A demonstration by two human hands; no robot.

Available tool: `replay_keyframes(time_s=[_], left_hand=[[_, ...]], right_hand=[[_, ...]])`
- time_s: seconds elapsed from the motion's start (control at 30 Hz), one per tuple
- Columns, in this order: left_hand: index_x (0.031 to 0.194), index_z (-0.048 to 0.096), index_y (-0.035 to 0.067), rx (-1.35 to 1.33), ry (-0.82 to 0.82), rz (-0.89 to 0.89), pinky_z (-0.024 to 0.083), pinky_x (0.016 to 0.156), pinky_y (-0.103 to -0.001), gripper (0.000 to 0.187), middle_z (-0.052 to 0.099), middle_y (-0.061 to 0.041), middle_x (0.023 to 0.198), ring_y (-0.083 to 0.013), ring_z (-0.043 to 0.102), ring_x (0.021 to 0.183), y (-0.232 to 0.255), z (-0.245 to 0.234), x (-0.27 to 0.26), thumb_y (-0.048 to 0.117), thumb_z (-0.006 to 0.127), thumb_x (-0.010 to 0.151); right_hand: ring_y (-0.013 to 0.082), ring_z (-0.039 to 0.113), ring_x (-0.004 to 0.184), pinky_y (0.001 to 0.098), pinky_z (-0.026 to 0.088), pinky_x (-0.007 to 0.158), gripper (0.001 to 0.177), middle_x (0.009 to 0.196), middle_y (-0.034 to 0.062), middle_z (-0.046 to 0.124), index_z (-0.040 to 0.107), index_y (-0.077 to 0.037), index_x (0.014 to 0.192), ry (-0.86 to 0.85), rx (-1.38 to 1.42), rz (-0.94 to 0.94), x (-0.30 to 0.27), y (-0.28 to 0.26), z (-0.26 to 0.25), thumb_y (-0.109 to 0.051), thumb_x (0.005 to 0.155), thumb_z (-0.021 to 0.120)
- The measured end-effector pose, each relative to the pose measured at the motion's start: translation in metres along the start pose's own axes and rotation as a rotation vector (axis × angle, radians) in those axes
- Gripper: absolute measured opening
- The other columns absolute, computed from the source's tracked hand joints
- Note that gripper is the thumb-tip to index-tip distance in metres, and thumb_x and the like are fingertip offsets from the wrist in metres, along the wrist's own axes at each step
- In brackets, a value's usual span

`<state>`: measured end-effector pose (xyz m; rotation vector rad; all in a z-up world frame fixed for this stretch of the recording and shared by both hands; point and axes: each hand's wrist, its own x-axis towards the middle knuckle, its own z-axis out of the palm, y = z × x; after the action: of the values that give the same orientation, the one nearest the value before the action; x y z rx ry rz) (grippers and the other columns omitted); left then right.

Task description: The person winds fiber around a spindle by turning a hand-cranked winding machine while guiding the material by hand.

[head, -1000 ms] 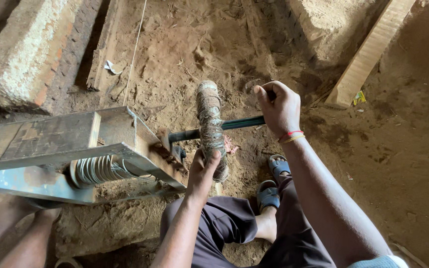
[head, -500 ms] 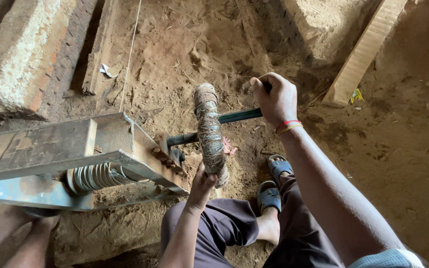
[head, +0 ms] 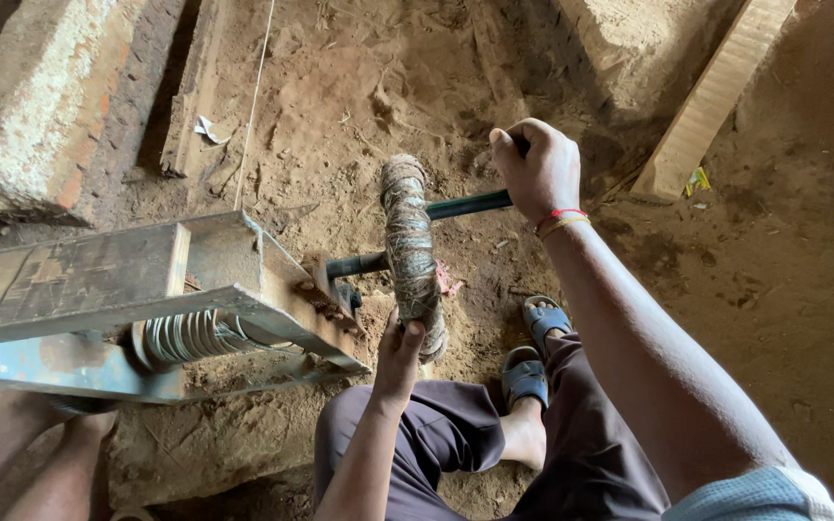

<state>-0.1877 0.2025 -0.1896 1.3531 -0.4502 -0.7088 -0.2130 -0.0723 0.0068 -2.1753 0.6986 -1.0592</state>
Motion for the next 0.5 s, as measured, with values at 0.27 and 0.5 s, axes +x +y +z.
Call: replay_keyframes(time_s=[0.27, 0.5], left_hand=[[0.138, 0.054, 0.001, 0.049, 0.047, -0.094, 0.054, 0.086, -0.04, 0.1, 0.069, -0.011, 0.106, -0.021, 0.062, 0.094, 0.018, 0.002, 0.004, 0.083, 0.057, 0.08], [0.148, 0.035, 0.017, -0.05, -0.162, 0.133, 0.043, 0.113, -0.04, 0.112, 0.063, -0.004, 0.131, -0.0179, 0.057, 0.124, 0.045, 0.0, -0.003, 0.08, 0.077, 0.065]], right_hand=[[0.0244, 0.07, 0.065, 0.0355, 0.053, 0.063, 0.029, 0.071, 0.0119, 0.07, 0.076, -0.005, 0.088, 0.012, -0.017, 0.006, 0.018, 0.004, 0.01, -0.033, 0.094, 0.075], [0.0256, 0.07, 0.066, 0.0367, 0.054, 0.064, 0.03, 0.073, 0.0128, 0.071, 0.076, -0.004, 0.088, 0.013, -0.039, -0.019, 0.02, 0.007, 0.012, -0.033, 0.094, 0.076]])
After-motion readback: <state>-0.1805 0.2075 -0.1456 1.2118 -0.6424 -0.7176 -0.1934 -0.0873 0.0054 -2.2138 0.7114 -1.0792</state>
